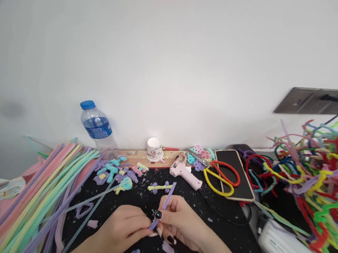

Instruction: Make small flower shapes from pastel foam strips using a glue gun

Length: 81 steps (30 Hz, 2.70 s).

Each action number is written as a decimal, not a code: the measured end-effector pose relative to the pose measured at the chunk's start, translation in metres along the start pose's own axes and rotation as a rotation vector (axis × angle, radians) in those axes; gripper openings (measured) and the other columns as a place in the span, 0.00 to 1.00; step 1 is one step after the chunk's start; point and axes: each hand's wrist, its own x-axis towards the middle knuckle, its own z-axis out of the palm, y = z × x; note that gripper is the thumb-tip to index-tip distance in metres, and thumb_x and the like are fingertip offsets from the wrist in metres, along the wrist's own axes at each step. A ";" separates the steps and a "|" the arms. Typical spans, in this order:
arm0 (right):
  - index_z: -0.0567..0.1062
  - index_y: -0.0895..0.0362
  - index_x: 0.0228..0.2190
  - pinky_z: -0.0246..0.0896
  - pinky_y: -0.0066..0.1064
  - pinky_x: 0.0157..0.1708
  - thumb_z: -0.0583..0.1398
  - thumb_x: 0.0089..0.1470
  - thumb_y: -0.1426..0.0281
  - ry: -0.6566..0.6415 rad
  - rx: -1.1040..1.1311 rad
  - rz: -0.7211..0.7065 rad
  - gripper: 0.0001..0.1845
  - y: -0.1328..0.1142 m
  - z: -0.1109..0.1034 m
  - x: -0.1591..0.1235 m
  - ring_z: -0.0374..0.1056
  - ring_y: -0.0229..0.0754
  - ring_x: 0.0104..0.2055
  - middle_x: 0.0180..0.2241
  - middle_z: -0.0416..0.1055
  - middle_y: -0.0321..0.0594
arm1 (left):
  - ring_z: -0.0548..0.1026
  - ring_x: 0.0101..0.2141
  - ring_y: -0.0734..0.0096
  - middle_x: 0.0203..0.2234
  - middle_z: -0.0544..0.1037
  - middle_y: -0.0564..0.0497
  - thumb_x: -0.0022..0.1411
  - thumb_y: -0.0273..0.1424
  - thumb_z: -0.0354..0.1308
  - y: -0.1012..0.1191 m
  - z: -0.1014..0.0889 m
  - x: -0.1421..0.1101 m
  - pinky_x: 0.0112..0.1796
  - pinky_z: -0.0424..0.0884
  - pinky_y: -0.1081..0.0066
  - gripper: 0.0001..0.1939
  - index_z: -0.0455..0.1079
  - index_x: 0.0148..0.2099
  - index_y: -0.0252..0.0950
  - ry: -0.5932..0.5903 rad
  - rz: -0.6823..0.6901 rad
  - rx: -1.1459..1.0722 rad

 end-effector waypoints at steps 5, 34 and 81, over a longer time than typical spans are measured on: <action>0.62 0.58 0.22 0.51 0.16 0.08 0.68 0.41 0.65 -0.049 0.016 -0.022 0.19 0.002 -0.004 0.000 0.55 0.27 0.10 0.14 0.69 0.33 | 0.68 0.24 0.74 0.22 0.72 0.52 0.66 0.31 0.47 -0.002 0.000 0.000 0.26 0.60 0.73 0.14 0.69 0.31 0.34 -0.013 0.033 0.025; 0.73 0.59 0.31 0.64 0.24 0.19 0.65 0.47 0.68 0.230 -0.252 -0.393 0.09 -0.004 0.009 0.000 0.65 0.33 0.18 0.24 0.73 0.36 | 0.68 0.23 0.78 0.18 0.73 0.56 0.50 0.31 0.64 -0.012 -0.004 0.014 0.28 0.64 0.78 0.06 0.73 0.29 0.34 0.346 -0.799 -1.075; 0.73 0.57 0.26 0.54 0.25 0.24 0.52 0.56 0.74 0.324 -1.372 -0.543 0.11 -0.007 0.004 -0.007 0.64 0.37 0.24 0.22 0.69 0.36 | 0.67 0.22 0.75 0.21 0.68 0.55 0.62 0.35 0.50 -0.014 -0.014 0.013 0.28 0.63 0.75 0.11 0.70 0.33 0.35 0.286 -0.602 -0.493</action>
